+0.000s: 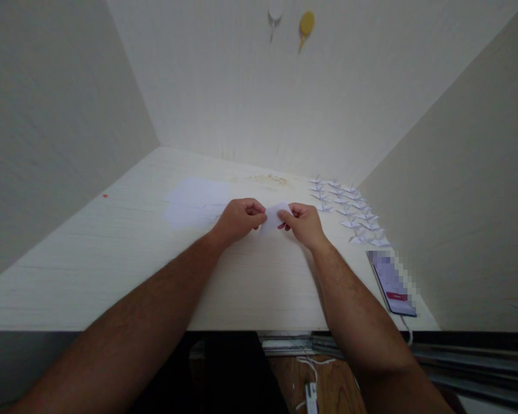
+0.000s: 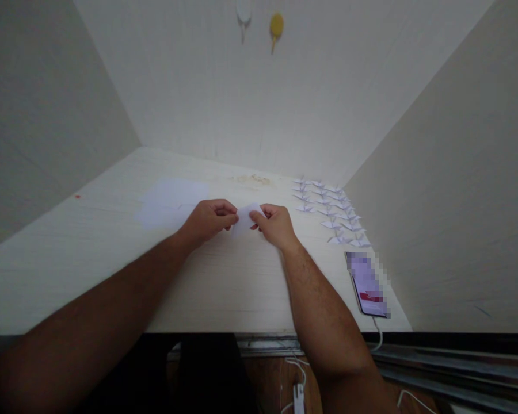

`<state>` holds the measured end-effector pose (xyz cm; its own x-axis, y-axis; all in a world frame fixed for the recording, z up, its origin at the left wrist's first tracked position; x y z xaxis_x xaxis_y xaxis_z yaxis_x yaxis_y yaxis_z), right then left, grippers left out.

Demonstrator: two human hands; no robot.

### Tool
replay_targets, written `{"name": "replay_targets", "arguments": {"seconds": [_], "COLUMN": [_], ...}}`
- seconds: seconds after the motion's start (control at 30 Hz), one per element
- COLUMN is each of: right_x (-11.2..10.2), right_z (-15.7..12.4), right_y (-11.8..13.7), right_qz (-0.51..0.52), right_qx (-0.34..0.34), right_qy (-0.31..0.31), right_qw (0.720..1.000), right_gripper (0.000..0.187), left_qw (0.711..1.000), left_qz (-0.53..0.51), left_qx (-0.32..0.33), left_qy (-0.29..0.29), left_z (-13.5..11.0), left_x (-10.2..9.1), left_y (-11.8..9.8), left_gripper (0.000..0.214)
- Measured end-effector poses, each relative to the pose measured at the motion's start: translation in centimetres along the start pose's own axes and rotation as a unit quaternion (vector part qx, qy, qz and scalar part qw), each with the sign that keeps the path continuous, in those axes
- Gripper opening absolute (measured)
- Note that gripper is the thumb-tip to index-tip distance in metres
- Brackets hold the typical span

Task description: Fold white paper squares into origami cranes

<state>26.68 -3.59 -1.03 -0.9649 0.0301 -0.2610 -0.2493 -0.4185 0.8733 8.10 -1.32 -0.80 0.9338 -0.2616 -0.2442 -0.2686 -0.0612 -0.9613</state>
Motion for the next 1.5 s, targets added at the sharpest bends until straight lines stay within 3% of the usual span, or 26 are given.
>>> {"name": "replay_targets", "arguments": {"seconds": [0.17, 0.7, 1.2, 1.5], "right_x": [0.2, 0.4, 0.9, 0.8], "right_z": [-0.2, -0.1, -0.4, -0.4], "right_y": [0.3, 0.7, -0.1, 1.0], "right_qz": [-0.034, -0.011, 0.059, 0.061], "right_qx": [0.006, -0.033, -0.086, -0.043], "right_qy": [0.021, 0.041, 0.027, 0.013], "right_qw": [0.999, 0.999, 0.994, 0.997], "right_gripper": [0.027, 0.019, 0.012, 0.008], "left_qw": [0.999, 0.999, 0.991, 0.984], "left_qz": [0.033, 0.032, -0.104, -0.150], "left_qx": [-0.003, -0.036, -0.080, -0.092], "left_qy": [0.004, 0.013, -0.005, 0.034], "left_z": [-0.3, -0.1, 0.3, 0.1], "left_x": [-0.1, -0.4, 0.3, 0.4], "left_y": [-0.5, -0.1, 0.5, 0.3], "left_gripper": [0.009, 0.010, 0.009, 0.010]}}
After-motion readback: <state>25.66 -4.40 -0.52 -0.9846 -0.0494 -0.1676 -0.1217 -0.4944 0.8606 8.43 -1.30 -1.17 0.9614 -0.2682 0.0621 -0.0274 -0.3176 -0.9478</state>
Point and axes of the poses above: each hand's wrist, its own z-axis towards the middle knuckle, its own x-axis out of the palm, y = z × x, the point moved 1 cm from there along z, towards the middle knuckle, and after that the axes turned 15 degrees about -x, right-handed, at the moved point
